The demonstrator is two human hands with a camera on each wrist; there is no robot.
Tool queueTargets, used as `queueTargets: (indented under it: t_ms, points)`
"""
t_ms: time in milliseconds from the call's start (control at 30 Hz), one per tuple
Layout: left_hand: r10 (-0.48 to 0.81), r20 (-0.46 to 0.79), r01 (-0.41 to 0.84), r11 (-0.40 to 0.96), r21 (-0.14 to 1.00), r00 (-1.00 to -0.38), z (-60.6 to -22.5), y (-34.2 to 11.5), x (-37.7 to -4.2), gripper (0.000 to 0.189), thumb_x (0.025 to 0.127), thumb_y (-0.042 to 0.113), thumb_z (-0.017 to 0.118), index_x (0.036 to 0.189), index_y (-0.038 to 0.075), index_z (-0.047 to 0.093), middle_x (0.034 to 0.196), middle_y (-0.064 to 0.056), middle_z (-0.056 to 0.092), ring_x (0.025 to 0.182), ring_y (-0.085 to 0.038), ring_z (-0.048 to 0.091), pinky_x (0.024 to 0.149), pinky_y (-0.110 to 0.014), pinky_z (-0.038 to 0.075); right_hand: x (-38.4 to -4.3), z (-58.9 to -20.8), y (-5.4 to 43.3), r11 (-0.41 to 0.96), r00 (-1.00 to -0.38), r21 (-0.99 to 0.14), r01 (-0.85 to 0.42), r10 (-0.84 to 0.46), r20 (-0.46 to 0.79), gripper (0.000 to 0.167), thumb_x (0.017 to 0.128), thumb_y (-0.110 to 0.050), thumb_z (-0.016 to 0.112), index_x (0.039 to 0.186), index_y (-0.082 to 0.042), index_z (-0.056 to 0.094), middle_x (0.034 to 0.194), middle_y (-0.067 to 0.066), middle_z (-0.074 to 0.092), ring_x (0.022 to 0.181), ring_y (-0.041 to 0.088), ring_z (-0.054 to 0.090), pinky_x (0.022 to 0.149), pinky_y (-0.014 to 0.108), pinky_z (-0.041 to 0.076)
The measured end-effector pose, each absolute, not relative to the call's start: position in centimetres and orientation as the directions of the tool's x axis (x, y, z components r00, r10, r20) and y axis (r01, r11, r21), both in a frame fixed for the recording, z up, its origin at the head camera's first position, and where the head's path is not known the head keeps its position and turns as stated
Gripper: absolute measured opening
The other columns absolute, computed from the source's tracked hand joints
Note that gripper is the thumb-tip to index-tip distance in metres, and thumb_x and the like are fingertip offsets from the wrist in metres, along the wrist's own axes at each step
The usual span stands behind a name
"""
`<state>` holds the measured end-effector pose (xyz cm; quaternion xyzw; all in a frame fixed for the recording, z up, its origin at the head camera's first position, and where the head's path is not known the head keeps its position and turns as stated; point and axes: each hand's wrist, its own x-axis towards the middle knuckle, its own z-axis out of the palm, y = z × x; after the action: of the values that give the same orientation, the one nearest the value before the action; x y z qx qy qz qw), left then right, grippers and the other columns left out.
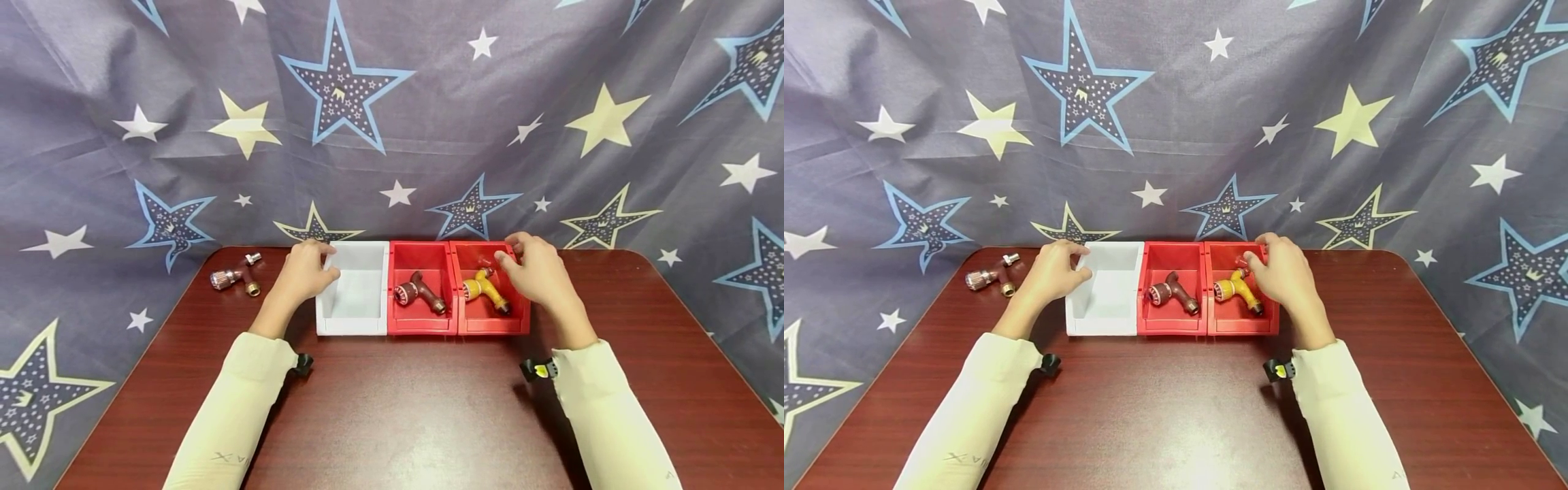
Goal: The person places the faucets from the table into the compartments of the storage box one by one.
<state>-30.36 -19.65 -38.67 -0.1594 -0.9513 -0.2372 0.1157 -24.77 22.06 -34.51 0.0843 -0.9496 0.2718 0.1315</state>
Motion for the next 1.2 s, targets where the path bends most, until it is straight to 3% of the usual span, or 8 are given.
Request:
queueTargets:
  t_ms: [367, 500, 667, 767, 1000, 1200]
  points:
    - [0.246, 0.289, 0.352, 0.839, 0.414, -0.925, -38.8, -19.7, -30.4, 0.043, 0.081, 0.015, 0.068, 0.119, -0.004, 0.072, 0.122, -0.026, 0.066, 0.109, -0.042, 0.06, 0.088, -0.055, 0.049, -25.4, -35.9, 25.0, 0.772, -0.991, -0.627, -0.108, -0.033, 0.131, 0.049, 0.102, -0.028, 0.059, 0.135, 0.008, 0.055, 0.118, 0.03, 0.065, 0.103, 0.042, 0.062, 0.091, 0.057, 0.051]
    - [0.245, 0.285, 0.349, 0.842, 0.411, -0.927, -38.8, -19.7, -30.5, 0.043, 0.081, 0.015, 0.068, 0.119, -0.004, 0.072, 0.121, -0.026, 0.066, 0.108, -0.041, 0.06, 0.087, -0.054, 0.049, -25.8, -36.7, 25.7, 0.746, -0.998, -0.664, -0.051, -0.025, 0.049, 0.055, 0.103, -0.034, 0.057, 0.138, 0.008, 0.052, 0.119, 0.029, 0.064, 0.1, 0.038, 0.063, 0.086, 0.049, 0.055]
    - [0.243, 0.283, 0.346, 0.843, 0.412, -0.928, -38.8, -19.7, -30.5, 0.043, 0.08, 0.015, 0.068, 0.119, -0.004, 0.072, 0.12, -0.025, 0.066, 0.108, -0.041, 0.06, 0.087, -0.054, 0.049, -26.2, -37.2, 26.2, 0.542, -0.997, -0.84, 0.025, -0.046, -0.059, 0.053, 0.105, -0.029, 0.056, 0.14, 0.01, 0.047, 0.113, 0.024, 0.061, 0.084, 0.022, 0.064, 0.074, 0.031, 0.059]
    - [0.245, 0.289, 0.351, 0.841, 0.411, -0.925, -38.8, -19.7, -30.5, 0.044, 0.08, 0.015, 0.068, 0.119, -0.005, 0.072, 0.121, -0.026, 0.066, 0.11, -0.042, 0.06, 0.088, -0.055, 0.049, -26.5, -37.5, 26.5, 0.385, -0.989, -0.919, 0.087, -0.077, -0.126, 0.049, 0.107, -0.023, 0.051, 0.14, 0.012, 0.044, 0.106, 0.015, 0.06, 0.078, 0.012, 0.064, 0.071, 0.028, 0.059]
    - [0.246, 0.301, 0.357, 0.842, 0.404, -0.921, -38.8, -19.7, -30.6, 0.044, 0.079, 0.016, 0.068, 0.118, -0.004, 0.073, 0.12, -0.025, 0.067, 0.11, -0.043, 0.06, 0.089, -0.055, 0.048, -26.9, -37.9, 27.2, 0.222, -0.972, -0.963, 0.152, -0.141, -0.186, 0.045, 0.108, -0.017, 0.046, 0.139, 0.015, 0.042, 0.089, 0.001, 0.062, 0.072, 0.007, 0.062, 0.072, 0.026, 0.059]
    - [0.251, 0.29, 0.355, 0.845, 0.4, -0.924, -38.7, -19.6, -30.5, 0.045, 0.079, 0.016, 0.068, 0.119, -0.005, 0.072, 0.119, -0.026, 0.067, 0.109, -0.043, 0.06, 0.089, -0.056, 0.048, -26.9, -38.3, 27.7, 0.181, -0.966, -0.971, 0.156, -0.175, -0.188, 0.047, 0.105, -0.009, 0.05, 0.145, 0.014, 0.039, 0.094, 0.001, 0.068, 0.075, 0.008, 0.066, 0.074, 0.025, 0.058]
